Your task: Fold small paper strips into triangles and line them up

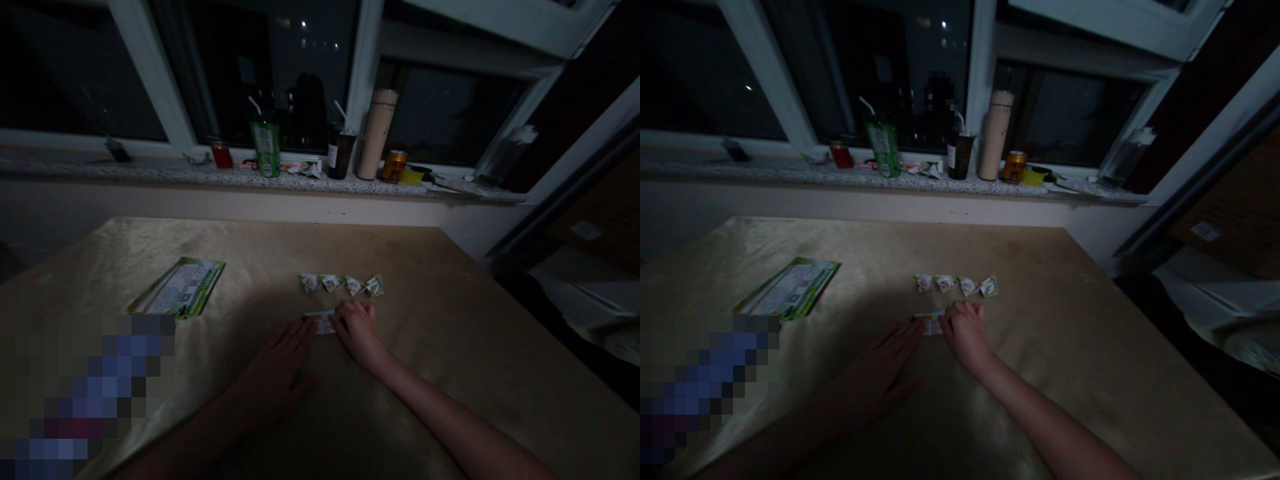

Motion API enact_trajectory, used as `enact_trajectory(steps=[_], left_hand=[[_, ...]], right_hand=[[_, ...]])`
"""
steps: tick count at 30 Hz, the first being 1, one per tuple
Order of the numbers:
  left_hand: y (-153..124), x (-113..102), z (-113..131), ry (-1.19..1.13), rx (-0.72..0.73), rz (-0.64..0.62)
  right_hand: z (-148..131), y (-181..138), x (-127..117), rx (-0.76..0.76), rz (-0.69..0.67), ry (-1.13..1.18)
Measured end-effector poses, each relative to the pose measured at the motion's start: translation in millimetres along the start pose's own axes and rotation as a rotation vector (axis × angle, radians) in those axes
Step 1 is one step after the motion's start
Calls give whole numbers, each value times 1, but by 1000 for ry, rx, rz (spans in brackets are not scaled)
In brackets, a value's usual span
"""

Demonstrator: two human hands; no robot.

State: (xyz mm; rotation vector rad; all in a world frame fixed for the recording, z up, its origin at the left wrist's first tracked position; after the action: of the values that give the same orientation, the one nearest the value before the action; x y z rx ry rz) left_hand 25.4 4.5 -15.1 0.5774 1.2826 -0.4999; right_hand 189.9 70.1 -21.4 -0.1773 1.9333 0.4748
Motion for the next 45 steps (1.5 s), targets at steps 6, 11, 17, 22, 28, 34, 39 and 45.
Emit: enact_trajectory(steps=[6,11,17,22,28,34,39,45], left_hand=[[0,-1,1,7,-14,-10],[-1,1,-1,0,-18,0],[1,-2,-1,-7,-11,-31],[0,-2,-1,-1,-18,-30],[0,1,-2,15,-17,-60],[1,-1,-2,20,-21,-56],[1,-3,-1,25,-14,-36],[2,-2,-1,24,-15,-38]], right_hand=[[-1,-1,0,-7,9,-27],[-1,-1,0,-10,7,-32],[-3,-1,2,-9,3,-85],[-5,-1,4,-44,-4,-156],[-7,1,4,-55,-25,-192],[-7,1,3,-50,-25,-193],[-5,1,8,-53,7,-166],[2,-5,-12,2,206,3]])
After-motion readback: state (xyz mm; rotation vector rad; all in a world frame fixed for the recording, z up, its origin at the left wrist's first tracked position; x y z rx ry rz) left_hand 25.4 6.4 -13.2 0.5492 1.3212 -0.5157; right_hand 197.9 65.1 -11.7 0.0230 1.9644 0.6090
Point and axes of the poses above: each hand's wrist, its own y-axis towards the middle knuckle, its own x-axis out of the palm, z = x × y, the point moved 4 cm from there along y, towards the middle knuckle
